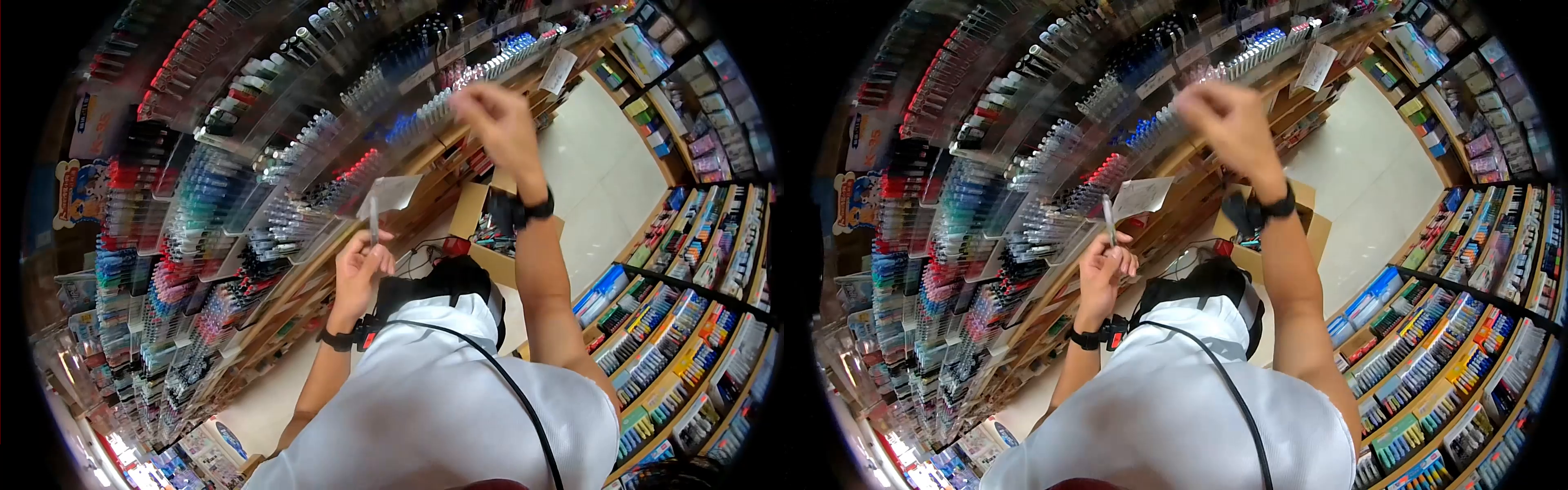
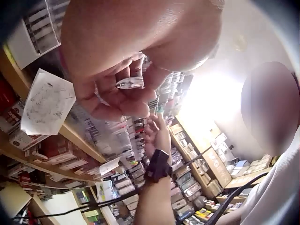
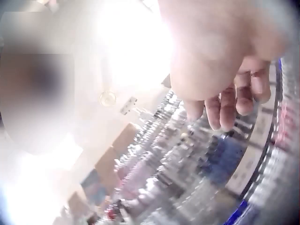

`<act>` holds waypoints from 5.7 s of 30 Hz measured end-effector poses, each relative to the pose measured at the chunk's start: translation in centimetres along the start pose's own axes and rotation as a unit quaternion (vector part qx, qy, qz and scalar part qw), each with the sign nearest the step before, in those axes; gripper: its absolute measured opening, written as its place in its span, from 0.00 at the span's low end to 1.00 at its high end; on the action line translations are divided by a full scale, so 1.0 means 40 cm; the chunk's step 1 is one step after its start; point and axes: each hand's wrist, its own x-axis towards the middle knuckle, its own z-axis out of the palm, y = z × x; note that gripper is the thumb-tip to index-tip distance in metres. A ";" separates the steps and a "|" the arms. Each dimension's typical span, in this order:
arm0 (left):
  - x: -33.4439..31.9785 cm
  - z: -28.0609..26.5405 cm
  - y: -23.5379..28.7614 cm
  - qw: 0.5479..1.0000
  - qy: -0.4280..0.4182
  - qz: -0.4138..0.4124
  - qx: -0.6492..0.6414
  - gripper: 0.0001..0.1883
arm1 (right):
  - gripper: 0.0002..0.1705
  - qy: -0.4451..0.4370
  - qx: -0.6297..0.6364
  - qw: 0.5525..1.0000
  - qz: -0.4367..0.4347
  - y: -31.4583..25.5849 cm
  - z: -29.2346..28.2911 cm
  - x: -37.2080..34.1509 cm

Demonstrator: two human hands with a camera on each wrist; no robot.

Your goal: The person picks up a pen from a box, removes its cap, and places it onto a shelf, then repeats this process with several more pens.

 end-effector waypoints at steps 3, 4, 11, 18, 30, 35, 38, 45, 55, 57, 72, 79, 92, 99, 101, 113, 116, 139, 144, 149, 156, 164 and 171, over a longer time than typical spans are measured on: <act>0.005 0.004 -0.018 0.994 0.005 -0.023 0.108 0.12 | 0.12 -0.249 0.096 0.959 0.100 -0.057 0.037 -0.107; 0.007 0.010 -0.025 0.990 0.008 -0.030 0.135 0.11 | 0.12 -0.329 0.099 0.929 0.135 -0.074 0.039 -0.126; 0.023 0.020 -0.063 0.983 0.019 -0.068 0.169 0.13 | 0.10 -0.279 0.146 0.927 0.204 -0.010 0.092 -0.239; 0.059 0.007 -0.062 0.980 0.012 -0.117 0.160 0.22 | 0.09 0.055 0.093 0.980 0.167 -0.020 0.001 -0.166; 0.047 -0.068 -0.051 0.970 0.006 -0.120 0.211 0.14 | 0.05 -0.007 -0.230 0.973 0.016 -0.063 0.060 0.122; 0.030 -0.092 -0.044 0.973 0.018 -0.093 0.211 0.14 | 0.05 -0.054 -0.277 0.959 -0.029 -0.025 0.091 0.108; 0.023 -0.098 -0.038 0.975 0.020 -0.073 0.209 0.14 | 0.05 -0.043 -0.278 0.959 -0.029 -0.048 0.094 0.090; -0.001 -0.091 -0.017 0.976 -0.001 -0.026 0.218 0.14 | 0.08 -0.023 -0.237 0.971 -0.019 -0.086 0.115 -0.035; -0.028 -0.074 -0.022 0.974 -0.049 -0.013 0.220 0.14 | 0.13 -0.062 -0.227 0.971 0.034 -0.076 0.158 -0.165; -0.034 -0.065 -0.017 0.972 -0.054 -0.007 0.227 0.14 | 0.14 -0.069 -0.243 0.967 0.042 -0.084 0.159 -0.159; -0.061 -0.050 -0.041 0.974 -0.044 0.002 0.221 0.13 | 0.06 -0.092 -0.429 0.895 -0.080 -0.012 0.190 0.067; -0.064 -0.045 -0.044 0.972 -0.022 0.021 0.232 0.13 | 0.09 -0.162 -0.388 0.905 -0.065 0.001 0.188 0.106; -0.055 -0.021 -0.043 0.976 -0.016 -0.012 0.216 0.13 | 0.10 -0.297 -0.332 0.894 -0.057 -0.026 0.193 0.137; -0.051 -0.015 -0.049 0.978 -0.018 -0.013 0.207 0.13 | 0.11 -0.286 -0.368 0.876 -0.122 -0.031 0.207 0.117; -0.051 -0.016 -0.052 0.978 -0.018 -0.012 0.208 0.13 | 0.09 -0.277 -0.372 0.878 -0.117 -0.040 0.213 0.113; -0.047 -0.005 -0.051 0.974 -0.019 -0.012 0.227 0.13 | 0.10 -0.217 -0.227 0.942 -0.116 -0.072 0.172 0.106; -0.045 -0.001 -0.049 0.972 -0.021 -0.006 0.233 0.13 | 0.10 -0.233 -0.224 0.940 -0.112 -0.072 0.171 0.106; -0.036 -0.002 -0.050 0.974 -0.025 -0.017 0.225 0.13 | 0.08 -0.243 -0.298 0.909 -0.161 -0.011 0.206 0.077; -0.037 0.003 -0.038 0.973 -0.021 -0.025 0.228 0.13 | 0.07 -0.165 -0.274 0.936 -0.145 -0.013 0.203 0.083; -0.034 0.002 -0.045 0.979 -0.020 -0.036 0.199 0.13 | 0.07 -0.167 -0.282 0.936 -0.127 -0.018 0.198 0.084; -0.033 -0.006 -0.055 0.975 -0.021 -0.035 0.219 0.13 | 0.08 -0.151 -0.272 0.943 -0.118 -0.021 0.191 0.081; -0.021 -0.008 -0.064 0.972 -0.037 -0.028 0.230 0.13 | 0.08 -0.154 -0.262 0.946 -0.117 -0.006 0.220 0.072; -0.021 -0.009 -0.070 0.975 -0.030 -0.031 0.220 0.13 | 0.09 -0.161 -0.268 0.945 -0.093 -0.038 0.212 0.065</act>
